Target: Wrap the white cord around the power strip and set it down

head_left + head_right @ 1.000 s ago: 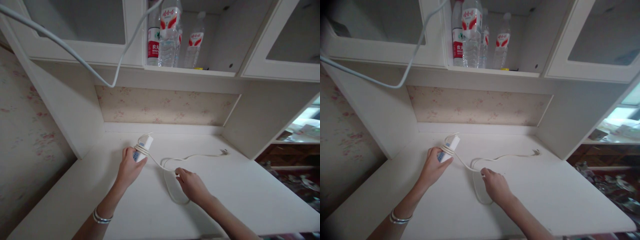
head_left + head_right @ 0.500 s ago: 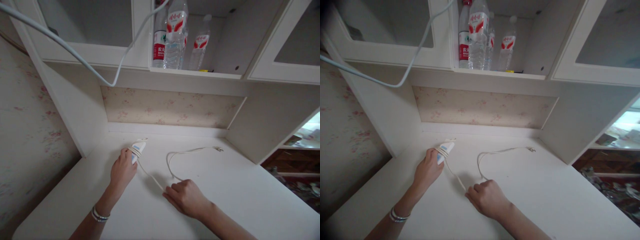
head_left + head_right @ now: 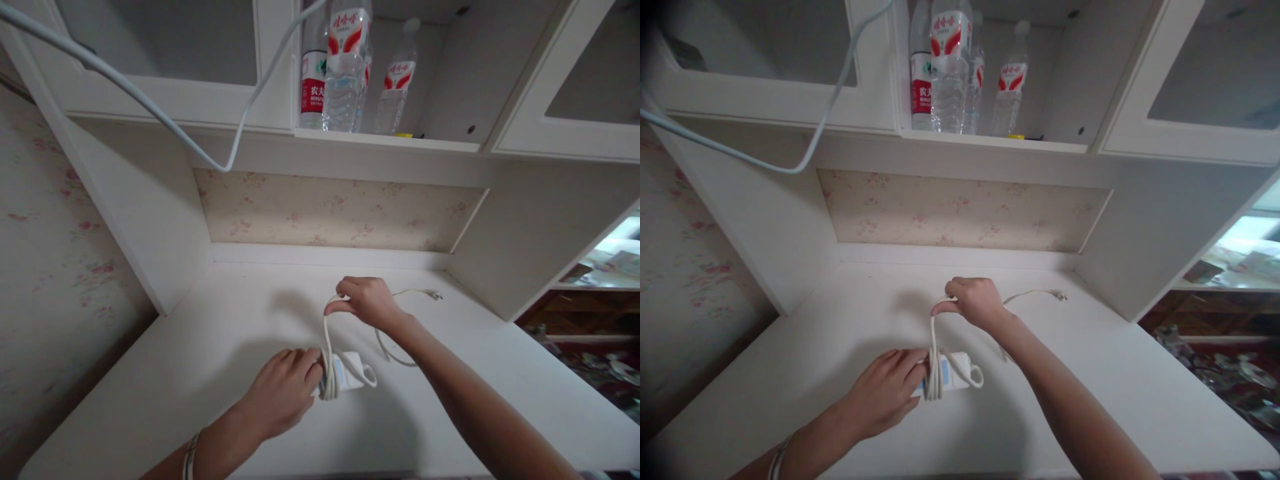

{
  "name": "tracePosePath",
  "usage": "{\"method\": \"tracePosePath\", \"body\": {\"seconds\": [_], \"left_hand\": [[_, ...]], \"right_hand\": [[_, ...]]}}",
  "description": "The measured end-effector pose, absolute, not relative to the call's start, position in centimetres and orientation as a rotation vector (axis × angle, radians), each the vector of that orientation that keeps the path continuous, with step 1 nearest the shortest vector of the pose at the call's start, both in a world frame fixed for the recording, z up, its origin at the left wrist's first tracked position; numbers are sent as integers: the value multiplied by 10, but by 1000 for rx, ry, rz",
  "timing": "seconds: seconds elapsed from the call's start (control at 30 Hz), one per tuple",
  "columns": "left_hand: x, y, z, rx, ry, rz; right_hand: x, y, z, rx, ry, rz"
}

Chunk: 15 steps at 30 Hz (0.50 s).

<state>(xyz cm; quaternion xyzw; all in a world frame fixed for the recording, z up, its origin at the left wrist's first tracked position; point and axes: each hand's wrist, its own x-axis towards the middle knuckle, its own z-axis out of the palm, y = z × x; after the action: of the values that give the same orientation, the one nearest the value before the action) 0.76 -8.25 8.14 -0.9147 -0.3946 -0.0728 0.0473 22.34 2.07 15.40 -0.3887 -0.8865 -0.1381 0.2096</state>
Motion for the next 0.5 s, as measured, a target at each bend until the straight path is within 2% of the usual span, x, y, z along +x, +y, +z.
{"method": "tracePosePath", "body": {"seconds": [0.17, 0.37, 0.5], "left_hand": [[7, -101, 105, -2874, -1126, -336], [12, -106, 107, -2969, -1079, -268], [13, -108, 103, -2925, -1139, -502]], "right_hand": [[222, 39, 124, -1192, -2459, -60], [204, 35, 110, -1169, -2466, 137], [205, 35, 99, -1207, -2495, 237]]}}
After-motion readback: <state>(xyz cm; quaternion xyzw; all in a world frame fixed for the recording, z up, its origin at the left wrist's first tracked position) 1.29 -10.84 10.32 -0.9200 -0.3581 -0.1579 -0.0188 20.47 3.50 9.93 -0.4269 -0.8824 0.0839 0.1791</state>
